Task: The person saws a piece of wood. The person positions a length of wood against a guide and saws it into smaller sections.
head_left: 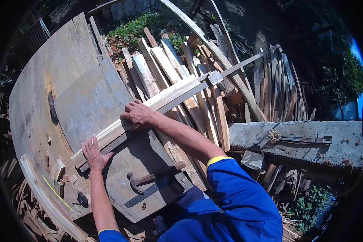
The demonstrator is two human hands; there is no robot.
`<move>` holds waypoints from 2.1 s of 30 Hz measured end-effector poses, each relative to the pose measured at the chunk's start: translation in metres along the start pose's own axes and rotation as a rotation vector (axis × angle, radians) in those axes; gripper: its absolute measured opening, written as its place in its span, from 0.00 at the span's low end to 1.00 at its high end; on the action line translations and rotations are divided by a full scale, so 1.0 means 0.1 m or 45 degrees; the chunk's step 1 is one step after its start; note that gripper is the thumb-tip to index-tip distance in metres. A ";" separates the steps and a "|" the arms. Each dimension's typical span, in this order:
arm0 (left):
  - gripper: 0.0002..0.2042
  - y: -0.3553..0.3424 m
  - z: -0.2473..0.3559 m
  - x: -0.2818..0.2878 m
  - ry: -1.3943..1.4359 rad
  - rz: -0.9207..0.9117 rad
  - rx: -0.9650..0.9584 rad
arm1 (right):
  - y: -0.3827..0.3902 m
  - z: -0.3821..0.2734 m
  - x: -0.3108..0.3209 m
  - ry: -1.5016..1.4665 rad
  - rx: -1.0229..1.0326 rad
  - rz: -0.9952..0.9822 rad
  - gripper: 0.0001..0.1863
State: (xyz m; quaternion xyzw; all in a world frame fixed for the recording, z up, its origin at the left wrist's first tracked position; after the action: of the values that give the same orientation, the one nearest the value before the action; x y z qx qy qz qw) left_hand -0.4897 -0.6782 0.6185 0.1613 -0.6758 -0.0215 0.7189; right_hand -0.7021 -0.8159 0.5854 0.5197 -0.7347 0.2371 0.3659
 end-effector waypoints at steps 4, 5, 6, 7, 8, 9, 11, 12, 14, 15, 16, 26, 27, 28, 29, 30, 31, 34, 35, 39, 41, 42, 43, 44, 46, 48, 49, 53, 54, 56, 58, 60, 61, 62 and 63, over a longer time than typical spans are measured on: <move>0.59 0.03 -0.09 0.03 -0.055 0.057 0.024 | 0.93 -0.08 0.42 -0.124 -0.398 0.970 0.23; 0.58 0.04 -0.11 0.06 -0.033 0.082 0.031 | 1.35 -0.04 0.44 -0.214 -0.623 1.394 0.18; 0.58 0.05 -0.12 0.07 -0.013 0.088 0.006 | 1.86 0.11 0.09 -0.730 -1.134 1.915 0.16; 0.58 0.05 -0.12 0.06 -0.021 0.071 -0.010 | 2.15 0.24 -0.06 -0.923 -1.273 2.216 0.22; 0.58 0.05 -0.14 0.10 -0.027 0.120 0.002 | 2.29 0.37 -0.21 -1.207 -1.264 2.422 0.28; 0.58 0.06 -0.14 0.10 -0.026 0.091 -0.017 | 2.23 0.51 -0.45 -1.544 -1.244 2.592 0.35; 0.58 0.05 -0.14 0.15 -0.017 0.107 -0.022 | 1.81 0.80 -0.51 -2.093 -0.665 2.420 0.45; 0.58 0.05 -0.14 0.17 -0.006 0.112 -0.040 | 1.55 0.87 -0.49 -2.400 -0.385 2.147 0.48; 0.58 0.03 -0.15 0.16 -0.026 0.040 -0.030 | 1.27 0.92 -0.40 -2.632 0.063 1.936 0.51; 0.58 0.04 -0.13 0.22 -0.008 0.109 -0.079 | 1.31 0.98 -0.48 -2.641 -0.070 2.078 0.51; 0.58 0.01 -0.14 0.22 -0.026 0.104 -0.087 | 1.33 1.04 -0.59 -2.659 -0.302 2.202 0.51; 0.58 -0.41 -0.30 0.17 -0.005 0.154 -0.066 | 1.20 1.51 -0.55 -2.420 -0.363 2.112 0.47; 0.58 -0.50 -0.32 0.17 -0.006 0.157 -0.064 | 1.13 1.57 -0.48 -2.327 -0.295 2.073 0.47; 0.58 -0.55 -0.31 0.18 0.018 0.168 -0.099 | 1.13 1.64 -0.51 -2.337 -0.401 2.141 0.47; 0.58 -0.65 -0.33 0.17 0.013 0.170 -0.094 | 1.02 1.70 -0.44 -2.328 -0.289 2.076 0.47; 0.58 -0.75 -0.38 0.13 -0.026 0.106 -0.046 | 0.95 1.75 -0.41 -2.377 -0.260 2.076 0.47; 0.58 -0.81 -0.38 0.18 0.000 0.167 -0.078 | 0.87 1.79 -0.43 -2.514 -0.284 2.083 0.47; 0.59 -1.05 -0.46 0.12 -0.044 0.061 -0.009 | 0.68 1.94 -0.37 -2.590 -0.299 2.105 0.46; 0.60 -1.10 -0.48 0.10 -0.022 0.017 -0.003 | 0.69 1.99 -0.39 -2.585 -0.420 2.172 0.44; 0.59 -1.41 -0.55 0.12 -0.052 0.066 -0.004 | 0.46 2.24 -0.26 -2.584 -0.361 2.161 0.44; 0.59 -1.56 -0.56 0.18 -0.009 0.169 -0.054 | 0.34 2.36 -0.15 -2.470 -0.273 2.093 0.45; 0.59 -1.64 -0.59 0.08 -0.039 0.023 -0.003 | 0.34 2.42 -0.22 -2.519 -0.431 2.147 0.46; 0.59 -1.70 -0.61 0.10 -0.034 0.056 -0.016 | 0.27 2.47 -0.15 -2.455 -0.342 2.088 0.46; 0.59 -1.74 -0.59 0.15 -0.012 0.137 -0.049 | 0.25 2.51 -0.13 -2.434 -0.340 2.102 0.46; 0.59 -1.82 -0.63 0.11 -0.074 0.080 -0.005 | 0.21 2.56 -0.12 -2.418 -0.352 2.130 0.46; 0.59 -1.85 -0.61 0.17 -0.045 0.168 -0.055 | 0.18 2.58 -0.15 -2.522 -0.375 2.146 0.46; 0.59 -1.86 -0.60 0.13 -0.048 0.102 -0.044 | 0.22 2.60 -0.22 -2.535 -0.509 2.224 0.45; 0.59 -1.94 -0.61 0.14 -0.030 0.132 -0.054 | 0.13 2.64 -0.17 -2.577 -0.368 2.137 0.45; 0.59 -1.96 -0.64 0.10 -0.067 0.078 -0.018 | 0.12 2.66 -0.12 -2.498 -0.295 2.108 0.45; 0.59 -1.99 -0.63 0.12 -0.013 0.130 -0.053 | 0.11 2.71 -0.20 -2.584 -0.404 2.175 0.45; 0.59 -2.04 -0.66 0.06 -0.047 0.054 -0.009 | 0.06 2.74 -0.14 -2.515 -0.314 2.106 0.45; 0.59 -2.08 -0.64 0.11 0.002 0.136 -0.050 | 0.02 2.77 -0.13 -2.533 -0.288 2.074 0.45; 0.59 -2.12 -0.67 0.05 -0.035 0.059 -0.011 | 0.00 2.80 -0.12 -2.536 -0.268 2.062 0.45; 0.59 -2.14 -0.65 0.11 0.003 0.142 -0.050 | 0.00 2.84 -0.17 -2.589 -0.350 2.111 0.45; 0.59 -2.16 -0.66 0.10 0.004 0.147 -0.047 | -0.03 2.85 -0.11 -2.546 -0.246 2.059 0.45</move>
State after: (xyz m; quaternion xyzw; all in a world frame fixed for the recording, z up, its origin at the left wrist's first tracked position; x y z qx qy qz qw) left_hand -0.3840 -0.8723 0.5699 0.1089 -0.6825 0.0078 0.7227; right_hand -0.7804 -1.0184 0.3998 -0.1480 -0.8066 -0.1538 -0.5513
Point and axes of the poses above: each hand's wrist, its own y-axis away from the middle knuckle, its own x-axis out of the back of the hand, z = x × y, the point moved 8 cm from there along -y, towards the middle knuckle, and after that the axes turned 11 degrees about x, right-handed, at the moved point
